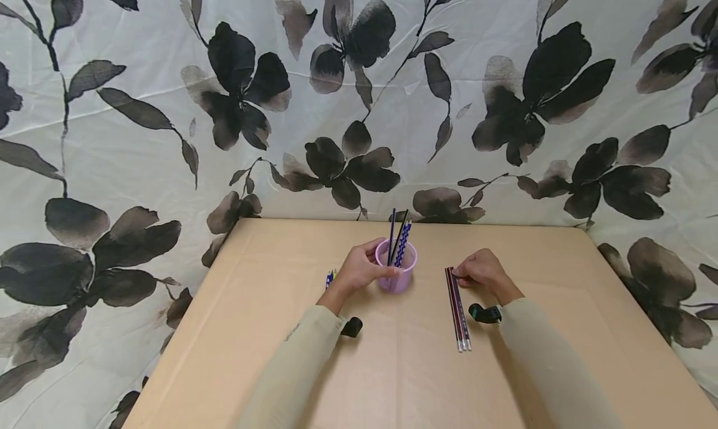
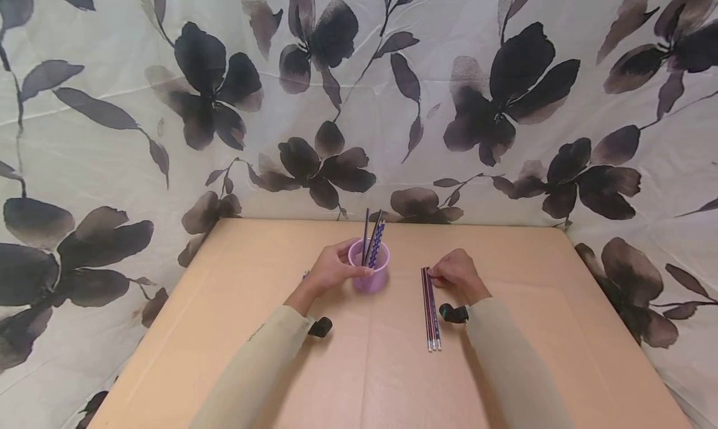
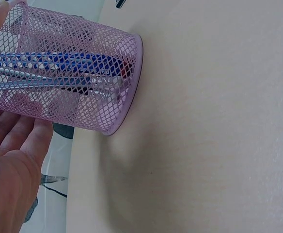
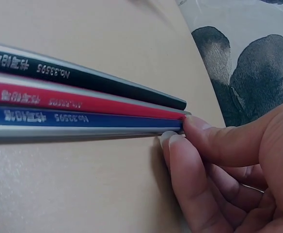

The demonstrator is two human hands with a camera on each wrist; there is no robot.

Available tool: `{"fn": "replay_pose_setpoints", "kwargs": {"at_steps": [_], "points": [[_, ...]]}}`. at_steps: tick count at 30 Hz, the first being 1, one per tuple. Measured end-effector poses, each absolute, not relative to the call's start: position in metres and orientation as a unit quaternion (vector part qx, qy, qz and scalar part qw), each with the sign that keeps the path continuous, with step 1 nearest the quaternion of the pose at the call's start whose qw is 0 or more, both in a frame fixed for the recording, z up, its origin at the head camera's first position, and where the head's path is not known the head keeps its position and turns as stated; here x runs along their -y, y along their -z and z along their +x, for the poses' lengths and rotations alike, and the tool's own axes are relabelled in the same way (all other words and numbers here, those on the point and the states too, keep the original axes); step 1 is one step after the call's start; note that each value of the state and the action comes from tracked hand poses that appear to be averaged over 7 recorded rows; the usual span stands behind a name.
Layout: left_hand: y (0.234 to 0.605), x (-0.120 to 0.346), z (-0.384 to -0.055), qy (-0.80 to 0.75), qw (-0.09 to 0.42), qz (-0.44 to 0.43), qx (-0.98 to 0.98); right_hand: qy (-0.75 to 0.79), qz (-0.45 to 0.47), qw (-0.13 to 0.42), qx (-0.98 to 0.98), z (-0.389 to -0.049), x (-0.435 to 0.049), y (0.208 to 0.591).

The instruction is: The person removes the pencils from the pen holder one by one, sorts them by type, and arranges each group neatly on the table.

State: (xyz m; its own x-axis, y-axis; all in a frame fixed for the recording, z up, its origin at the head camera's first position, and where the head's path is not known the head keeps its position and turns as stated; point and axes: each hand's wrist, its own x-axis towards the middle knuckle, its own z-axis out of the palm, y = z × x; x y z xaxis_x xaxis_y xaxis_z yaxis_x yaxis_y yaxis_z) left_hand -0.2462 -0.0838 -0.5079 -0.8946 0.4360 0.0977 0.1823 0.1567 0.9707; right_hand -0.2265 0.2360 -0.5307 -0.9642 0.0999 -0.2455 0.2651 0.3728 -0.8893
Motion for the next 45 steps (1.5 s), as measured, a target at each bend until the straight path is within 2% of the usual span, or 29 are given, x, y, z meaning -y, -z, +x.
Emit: {"fn": "replay_pose_setpoints", "kwargs": {"at_steps": [8, 18, 37, 45], "points": [[0.507, 0.086, -0.247, -0.614, 0.105, 0.200, -0.756, 0.549, 0.106, 0.070, -0.826, -0.226, -0.235, 0.528], [0.509, 0.086, -0.247, -0.619, 0.106, 0.196, -0.753, 0.504, 0.047, 0.024, -0.862, -0.231, -0.226, 0.518], [0.506, 0.086, -0.246, -0.619, 0.113, 0.198, -0.752, 0.519, -0.126, 0.028, -0.845, -0.233, -0.160, 0.508], [0.507, 0.085, -0.248, -0.607, 0.100, 0.225, -0.755, 0.502, -0.127, -0.027, -0.855, -0.226, -0.124, 0.529]]}}
